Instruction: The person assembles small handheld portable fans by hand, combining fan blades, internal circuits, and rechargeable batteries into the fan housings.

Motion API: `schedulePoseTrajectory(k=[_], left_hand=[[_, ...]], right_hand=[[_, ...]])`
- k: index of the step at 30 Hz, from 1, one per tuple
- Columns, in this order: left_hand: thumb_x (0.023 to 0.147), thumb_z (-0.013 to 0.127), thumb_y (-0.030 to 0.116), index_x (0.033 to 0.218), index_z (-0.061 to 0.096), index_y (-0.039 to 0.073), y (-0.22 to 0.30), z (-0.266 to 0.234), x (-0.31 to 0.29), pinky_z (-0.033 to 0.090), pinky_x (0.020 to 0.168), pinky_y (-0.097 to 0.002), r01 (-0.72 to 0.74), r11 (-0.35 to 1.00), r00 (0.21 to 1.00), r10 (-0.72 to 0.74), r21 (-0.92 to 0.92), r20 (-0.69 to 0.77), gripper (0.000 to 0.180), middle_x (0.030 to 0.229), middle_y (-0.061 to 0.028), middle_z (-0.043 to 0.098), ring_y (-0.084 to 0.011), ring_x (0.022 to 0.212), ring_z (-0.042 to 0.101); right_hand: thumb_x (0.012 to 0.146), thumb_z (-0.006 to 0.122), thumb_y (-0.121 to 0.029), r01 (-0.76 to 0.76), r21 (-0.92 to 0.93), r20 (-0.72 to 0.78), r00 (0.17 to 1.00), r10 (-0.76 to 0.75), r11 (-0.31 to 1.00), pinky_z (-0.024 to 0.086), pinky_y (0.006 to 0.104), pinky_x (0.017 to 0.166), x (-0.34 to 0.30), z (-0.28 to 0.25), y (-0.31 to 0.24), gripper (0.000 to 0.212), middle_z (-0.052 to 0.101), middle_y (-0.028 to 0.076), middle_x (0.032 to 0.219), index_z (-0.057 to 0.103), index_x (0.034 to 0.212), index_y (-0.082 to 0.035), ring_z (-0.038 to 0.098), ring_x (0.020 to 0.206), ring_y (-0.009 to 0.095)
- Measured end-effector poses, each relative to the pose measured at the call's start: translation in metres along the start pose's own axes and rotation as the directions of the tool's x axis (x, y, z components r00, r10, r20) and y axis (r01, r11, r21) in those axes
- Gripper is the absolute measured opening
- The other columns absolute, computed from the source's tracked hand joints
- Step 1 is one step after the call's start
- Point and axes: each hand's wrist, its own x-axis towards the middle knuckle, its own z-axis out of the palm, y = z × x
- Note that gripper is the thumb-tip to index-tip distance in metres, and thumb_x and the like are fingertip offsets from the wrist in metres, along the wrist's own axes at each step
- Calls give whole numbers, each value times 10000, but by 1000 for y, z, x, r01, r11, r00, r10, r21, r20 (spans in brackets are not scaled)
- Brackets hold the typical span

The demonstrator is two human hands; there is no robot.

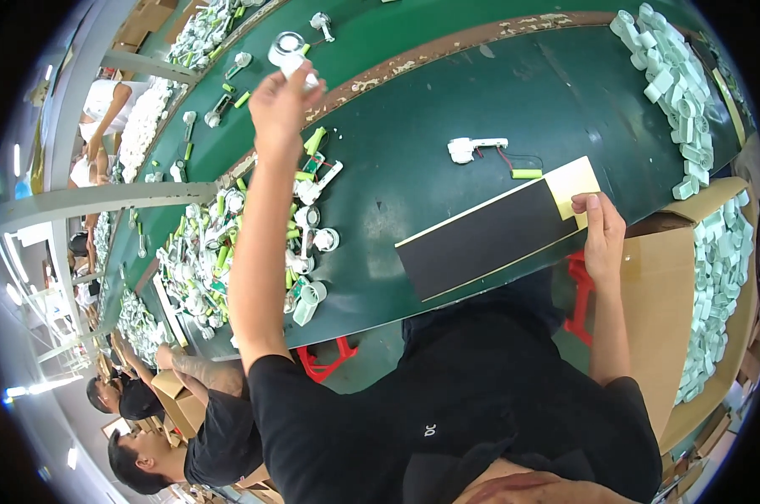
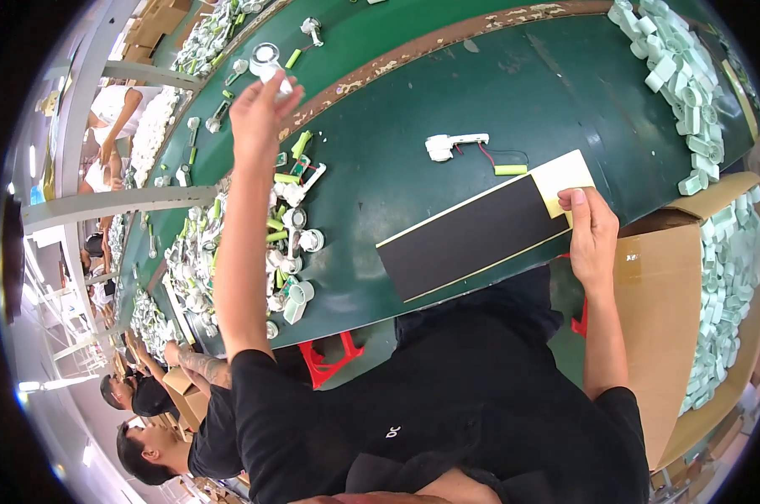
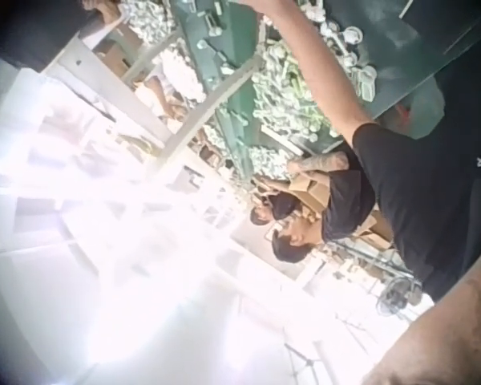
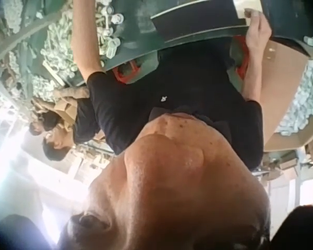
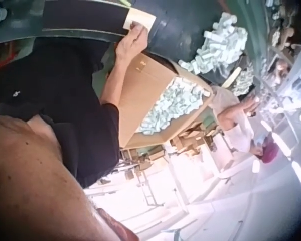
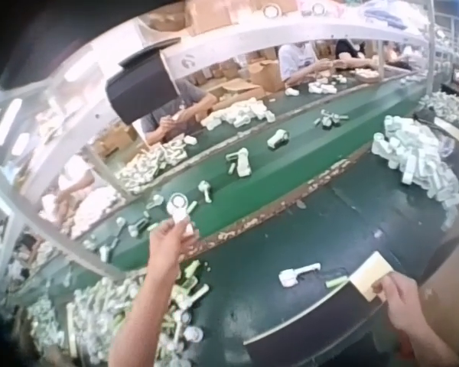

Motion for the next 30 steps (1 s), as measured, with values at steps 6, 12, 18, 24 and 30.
schedulePoseTrajectory(k=[6,12,18,24,30], left_hand=[[800,690,650,1144,773,23,-53,-32,184,524,1000,-476,33,406,952,264,913,-152,720,1166,-194,750,-364,1088,719],[834,525,811,1378,646,-10,-77,-81,355,414,1156,-475,219,-35,954,218,975,-206,992,1473,-204,594,-359,1370,567],[802,611,775,1428,590,-26,-106,-12,369,387,1181,-466,136,169,968,187,976,-167,1017,1516,-233,537,-372,1428,484],[845,667,634,1420,604,24,-81,-15,312,396,1153,-492,-240,183,831,546,953,105,840,1433,-289,578,-436,1373,487],[937,730,291,1399,613,39,-13,125,132,537,926,-390,-704,477,692,628,525,357,539,1263,-224,612,-299,1153,629]], right_hand=[[981,638,-76,151,-302,-79,980,-182,941,511,362,826,5,14,-1,96,686,145,951,677,988,12,670,899,309],[837,771,-24,272,-300,9,959,-283,914,537,398,786,31,39,-23,159,679,141,952,698,977,-14,666,890,329],[794,815,-66,395,-302,162,918,-361,868,555,393,764,40,68,-35,252,654,109,1027,705,1020,-44,664,875,308],[837,762,-185,531,-486,416,839,-350,695,565,380,772,64,133,-57,537,533,141,1201,598,1343,-104,647,877,271],[818,724,-77,473,-552,235,879,-416,687,559,381,617,84,113,-43,361,499,147,1025,591,1153,-54,658,737,257]])
